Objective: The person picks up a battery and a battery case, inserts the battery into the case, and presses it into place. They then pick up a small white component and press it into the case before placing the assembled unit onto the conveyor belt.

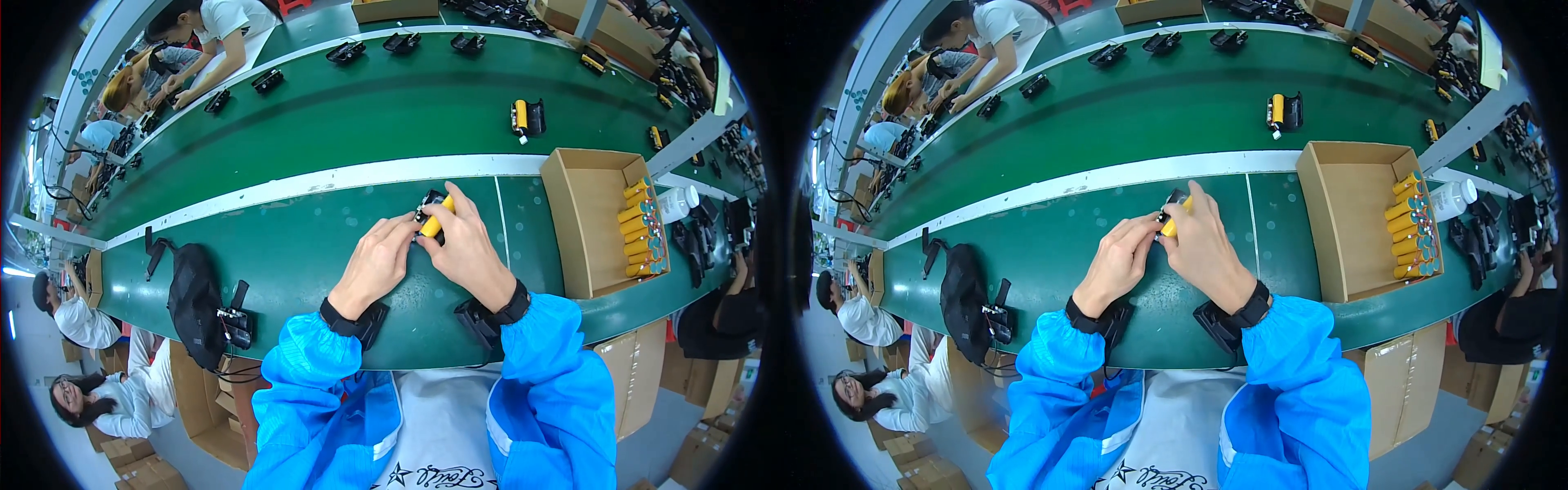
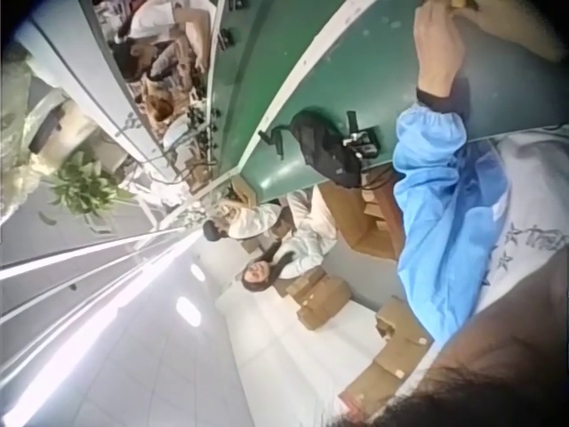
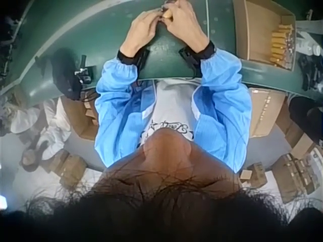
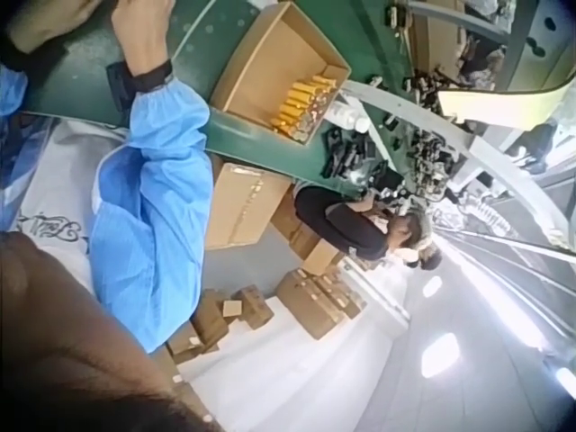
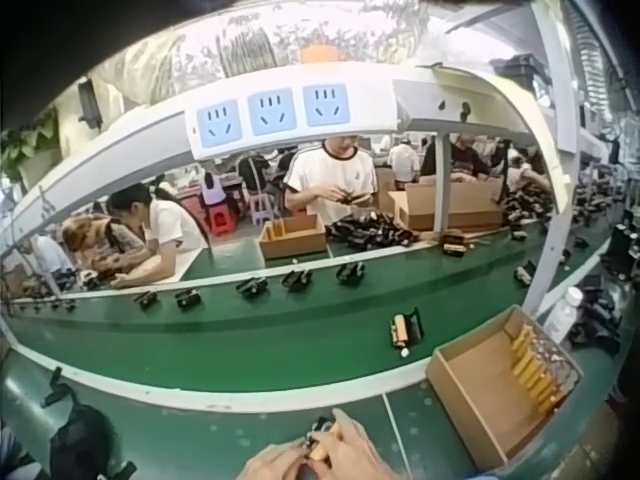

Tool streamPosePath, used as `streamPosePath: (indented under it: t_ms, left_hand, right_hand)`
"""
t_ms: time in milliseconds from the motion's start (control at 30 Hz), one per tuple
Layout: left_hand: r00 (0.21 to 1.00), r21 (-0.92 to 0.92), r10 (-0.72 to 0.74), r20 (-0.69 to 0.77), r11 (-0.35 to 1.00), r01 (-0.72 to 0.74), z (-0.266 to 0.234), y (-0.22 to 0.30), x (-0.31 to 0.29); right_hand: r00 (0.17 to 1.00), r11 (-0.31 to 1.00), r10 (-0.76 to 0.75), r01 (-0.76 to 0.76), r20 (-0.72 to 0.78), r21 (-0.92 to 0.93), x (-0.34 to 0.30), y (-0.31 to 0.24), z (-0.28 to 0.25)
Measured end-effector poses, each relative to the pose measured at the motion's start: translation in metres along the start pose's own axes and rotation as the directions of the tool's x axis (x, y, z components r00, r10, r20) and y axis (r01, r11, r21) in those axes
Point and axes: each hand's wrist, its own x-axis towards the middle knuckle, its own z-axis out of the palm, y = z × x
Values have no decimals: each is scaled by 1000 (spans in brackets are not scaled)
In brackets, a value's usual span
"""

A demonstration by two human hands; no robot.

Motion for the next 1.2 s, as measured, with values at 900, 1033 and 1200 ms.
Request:
streamPosePath:
  t_ms: [900, 1033, 1200]
  left_hand:
    - [867, 14, -425, 260, 899, 437, 10, -31, 58]
    - [849, -94, -448, 280, 867, 489, 12, -26, 55]
    - [916, 46, -356, 188, 934, 353, 16, 7, 65]
  right_hand:
    - [983, 959, -169, 146, -77, -244, -4, 16, 19]
    - [984, 977, -173, 164, -53, -140, -19, 10, -58]
    - [978, 800, 107, -191, -178, -569, -43, 59, -210]
